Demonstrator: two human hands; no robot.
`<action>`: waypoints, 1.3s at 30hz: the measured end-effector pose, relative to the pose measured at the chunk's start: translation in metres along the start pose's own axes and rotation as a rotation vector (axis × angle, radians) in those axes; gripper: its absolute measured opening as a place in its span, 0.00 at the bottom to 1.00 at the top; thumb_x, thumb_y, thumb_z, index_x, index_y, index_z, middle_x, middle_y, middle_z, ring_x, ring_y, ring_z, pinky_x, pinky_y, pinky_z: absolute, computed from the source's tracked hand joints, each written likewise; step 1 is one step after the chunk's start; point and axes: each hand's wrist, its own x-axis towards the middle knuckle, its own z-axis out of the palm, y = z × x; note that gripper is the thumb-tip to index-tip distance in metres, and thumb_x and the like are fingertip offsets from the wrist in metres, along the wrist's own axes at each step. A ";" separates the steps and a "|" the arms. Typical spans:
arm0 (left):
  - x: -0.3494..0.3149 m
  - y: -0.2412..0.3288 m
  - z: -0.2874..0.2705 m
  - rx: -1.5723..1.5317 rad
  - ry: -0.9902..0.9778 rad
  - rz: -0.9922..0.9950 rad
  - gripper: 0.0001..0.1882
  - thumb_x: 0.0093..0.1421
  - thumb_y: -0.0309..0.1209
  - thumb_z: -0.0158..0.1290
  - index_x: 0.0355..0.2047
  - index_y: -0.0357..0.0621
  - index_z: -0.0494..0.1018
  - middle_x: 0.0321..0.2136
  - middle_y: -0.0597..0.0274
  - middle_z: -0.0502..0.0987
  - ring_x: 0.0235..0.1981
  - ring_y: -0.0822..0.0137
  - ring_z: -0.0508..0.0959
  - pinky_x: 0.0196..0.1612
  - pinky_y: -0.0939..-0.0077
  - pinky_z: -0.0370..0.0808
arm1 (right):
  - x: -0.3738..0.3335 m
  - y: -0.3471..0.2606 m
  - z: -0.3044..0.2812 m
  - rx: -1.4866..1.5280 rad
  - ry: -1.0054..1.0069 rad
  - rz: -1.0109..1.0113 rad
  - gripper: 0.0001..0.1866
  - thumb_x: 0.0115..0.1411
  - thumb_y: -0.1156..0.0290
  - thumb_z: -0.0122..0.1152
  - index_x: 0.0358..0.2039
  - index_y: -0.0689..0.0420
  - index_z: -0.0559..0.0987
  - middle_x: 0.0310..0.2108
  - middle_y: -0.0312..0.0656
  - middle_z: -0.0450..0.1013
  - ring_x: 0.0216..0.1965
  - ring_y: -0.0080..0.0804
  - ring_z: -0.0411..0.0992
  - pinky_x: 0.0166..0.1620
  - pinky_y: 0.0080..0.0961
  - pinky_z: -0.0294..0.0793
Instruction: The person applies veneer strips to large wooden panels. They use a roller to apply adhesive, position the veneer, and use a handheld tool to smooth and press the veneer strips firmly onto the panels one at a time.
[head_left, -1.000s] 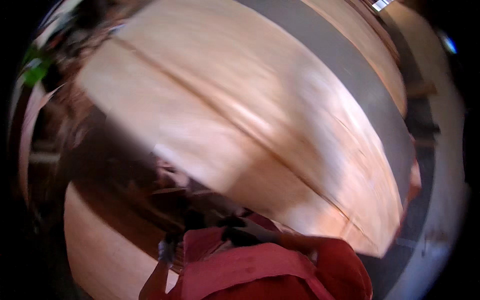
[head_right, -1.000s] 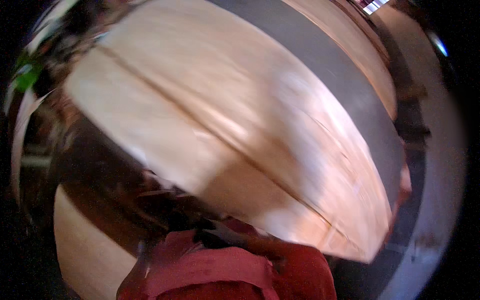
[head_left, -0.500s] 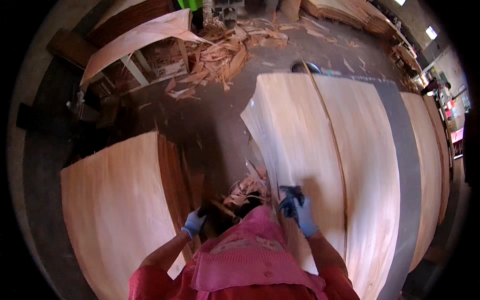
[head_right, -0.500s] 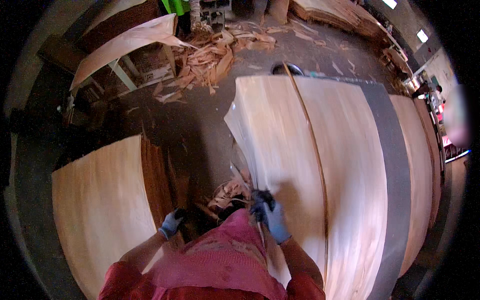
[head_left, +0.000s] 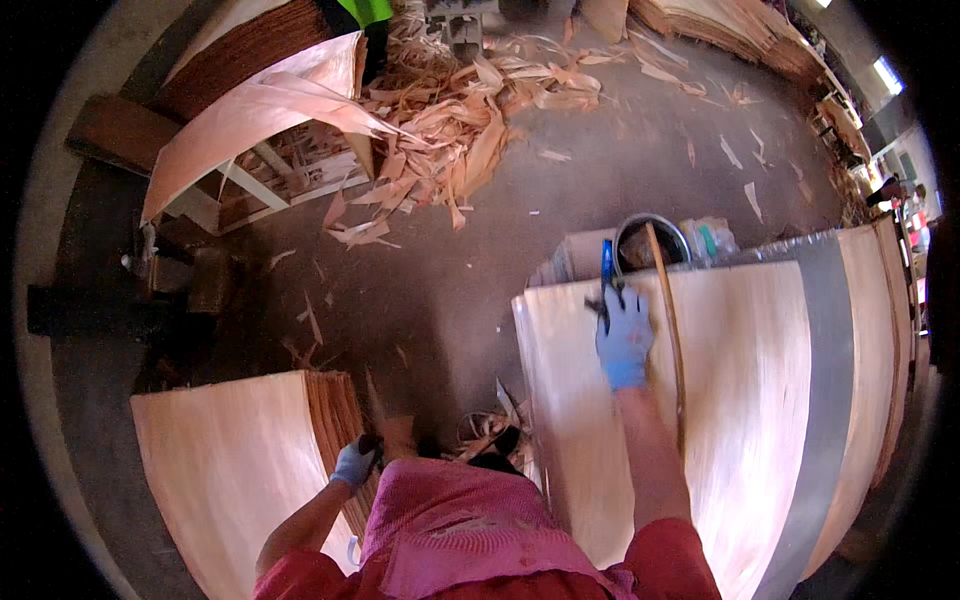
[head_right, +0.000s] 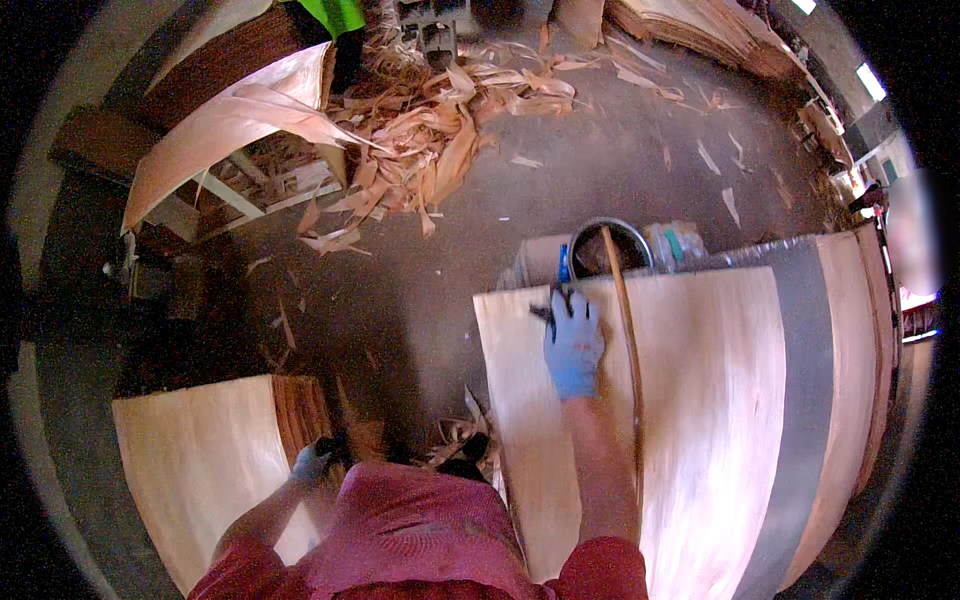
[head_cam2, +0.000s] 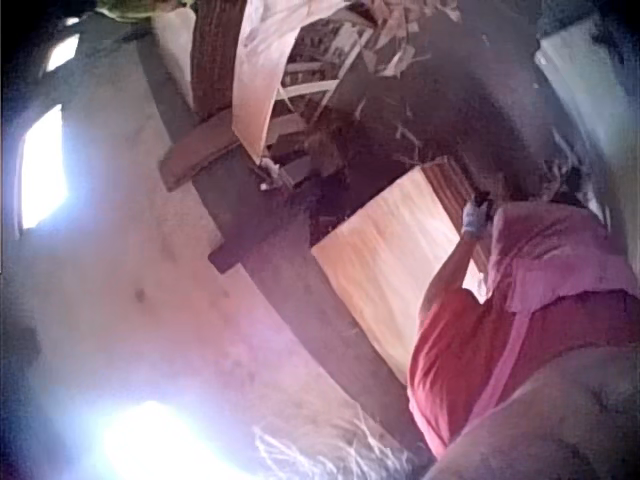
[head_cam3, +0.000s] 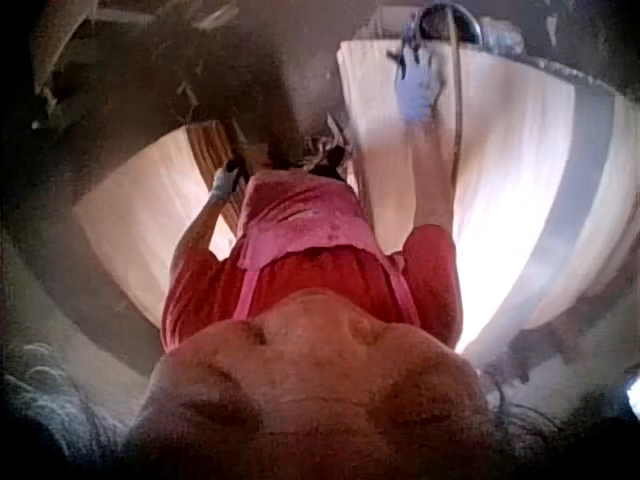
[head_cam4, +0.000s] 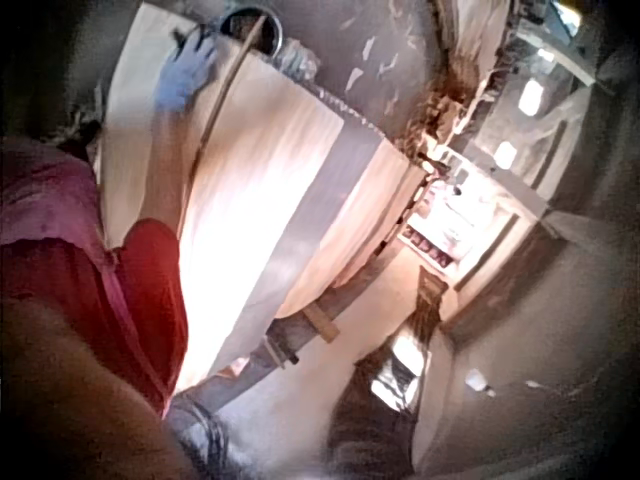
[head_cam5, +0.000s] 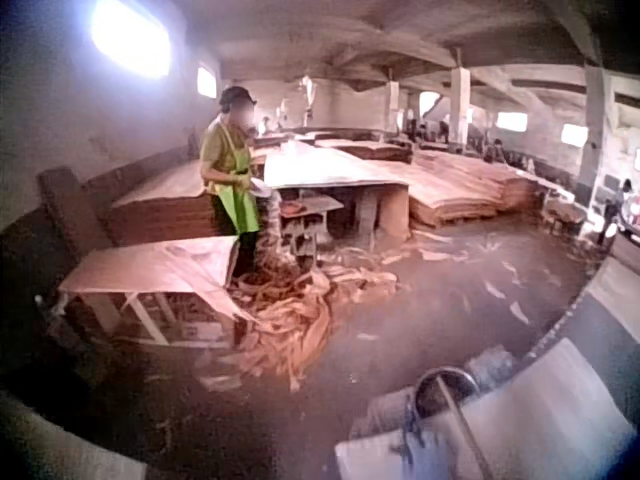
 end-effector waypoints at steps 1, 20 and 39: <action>0.015 -0.037 -0.009 0.010 0.029 -0.038 0.18 0.62 0.41 0.53 0.48 0.47 0.75 0.34 0.52 0.81 0.34 0.56 0.81 0.35 0.66 0.76 | 0.001 -0.008 0.003 -0.047 -0.002 -0.046 0.24 0.52 0.71 0.60 0.52 0.51 0.73 0.50 0.47 0.69 0.50 0.50 0.65 0.48 0.42 0.72; 0.385 0.269 -0.093 -0.482 -0.184 0.127 0.15 0.63 0.31 0.51 0.50 0.50 0.73 0.37 0.65 0.81 0.28 0.71 0.78 0.27 0.77 0.73 | -0.012 0.026 0.019 -0.139 -0.042 0.029 0.29 0.47 0.69 0.62 0.53 0.57 0.73 0.54 0.57 0.66 0.54 0.59 0.64 0.52 0.55 0.66; 0.563 0.361 -0.292 -1.231 0.051 0.251 0.13 0.59 0.33 0.57 0.41 0.39 0.74 0.30 0.56 0.78 0.33 0.59 0.79 0.41 0.60 0.78 | 0.095 -0.090 0.035 0.506 -0.103 0.650 0.18 0.66 0.69 0.49 0.53 0.65 0.72 0.51 0.51 0.72 0.50 0.42 0.72 0.53 0.33 0.71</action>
